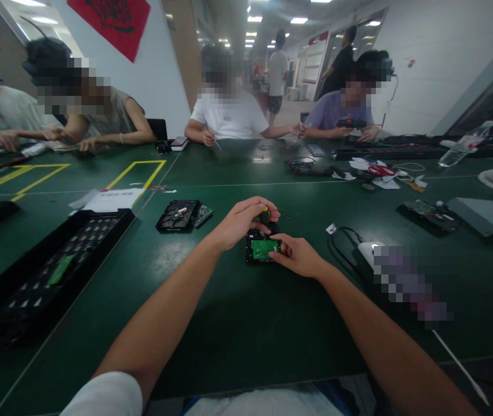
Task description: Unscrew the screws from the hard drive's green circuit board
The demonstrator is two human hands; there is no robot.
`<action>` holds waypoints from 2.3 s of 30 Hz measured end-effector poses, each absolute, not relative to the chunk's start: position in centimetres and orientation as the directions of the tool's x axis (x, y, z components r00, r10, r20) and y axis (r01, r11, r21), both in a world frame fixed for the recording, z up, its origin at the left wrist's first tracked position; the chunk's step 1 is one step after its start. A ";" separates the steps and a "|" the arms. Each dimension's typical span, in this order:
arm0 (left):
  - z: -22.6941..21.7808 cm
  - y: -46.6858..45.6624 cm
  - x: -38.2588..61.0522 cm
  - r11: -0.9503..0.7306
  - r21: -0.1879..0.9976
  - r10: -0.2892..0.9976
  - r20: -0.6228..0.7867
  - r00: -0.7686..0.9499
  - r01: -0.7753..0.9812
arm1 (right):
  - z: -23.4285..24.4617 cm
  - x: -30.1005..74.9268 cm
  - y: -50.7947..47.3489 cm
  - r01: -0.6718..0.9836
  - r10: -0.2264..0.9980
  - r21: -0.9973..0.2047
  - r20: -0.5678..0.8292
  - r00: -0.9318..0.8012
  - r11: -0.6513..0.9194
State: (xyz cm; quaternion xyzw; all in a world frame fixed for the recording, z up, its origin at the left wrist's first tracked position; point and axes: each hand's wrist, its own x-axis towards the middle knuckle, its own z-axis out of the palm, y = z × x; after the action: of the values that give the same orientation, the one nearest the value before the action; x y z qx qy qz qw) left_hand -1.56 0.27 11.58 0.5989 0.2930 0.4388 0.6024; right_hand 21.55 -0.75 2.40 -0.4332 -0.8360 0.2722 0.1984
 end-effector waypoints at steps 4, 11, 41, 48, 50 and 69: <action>11.4 0.4 -1.6 -0.120 0.976 0.878 0.191 0.440 -0.183 | 2.4 21.5 -0.7 0.619 0.835 -0.628 0.091 -0.543 0.471; 11.3 0.6 -1.8 -0.279 0.960 0.886 0.258 0.385 -0.002 | 2.9 21.4 -1.0 0.618 0.835 -0.638 0.073 -0.545 0.460; 11.6 0.2 -1.8 -0.180 0.980 0.859 0.201 0.472 -0.089 | 2.9 21.5 -0.8 0.611 0.828 -0.640 0.072 -0.556 0.467; 11.4 0.5 -1.8 -0.126 0.980 0.845 0.188 0.501 -0.155 | 2.8 21.5 -0.8 0.609 0.830 -0.647 0.069 -0.554 0.459; 11.5 0.4 -1.7 -0.121 0.982 0.848 0.178 0.499 -0.145 | 2.7 21.5 -0.8 0.610 0.833 -0.649 0.067 -0.549 0.455; 11.7 0.2 -1.7 -0.125 0.984 0.874 0.169 0.456 -0.123 | 2.7 21.5 -0.9 0.603 0.835 -0.653 0.085 -0.543 0.458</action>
State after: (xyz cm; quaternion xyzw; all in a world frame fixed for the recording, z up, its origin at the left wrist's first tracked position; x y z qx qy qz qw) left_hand -1.73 0.21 11.67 0.6186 0.3033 0.4243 0.5876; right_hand 21.50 -0.89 2.69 -0.4332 -0.8298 0.2883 0.2015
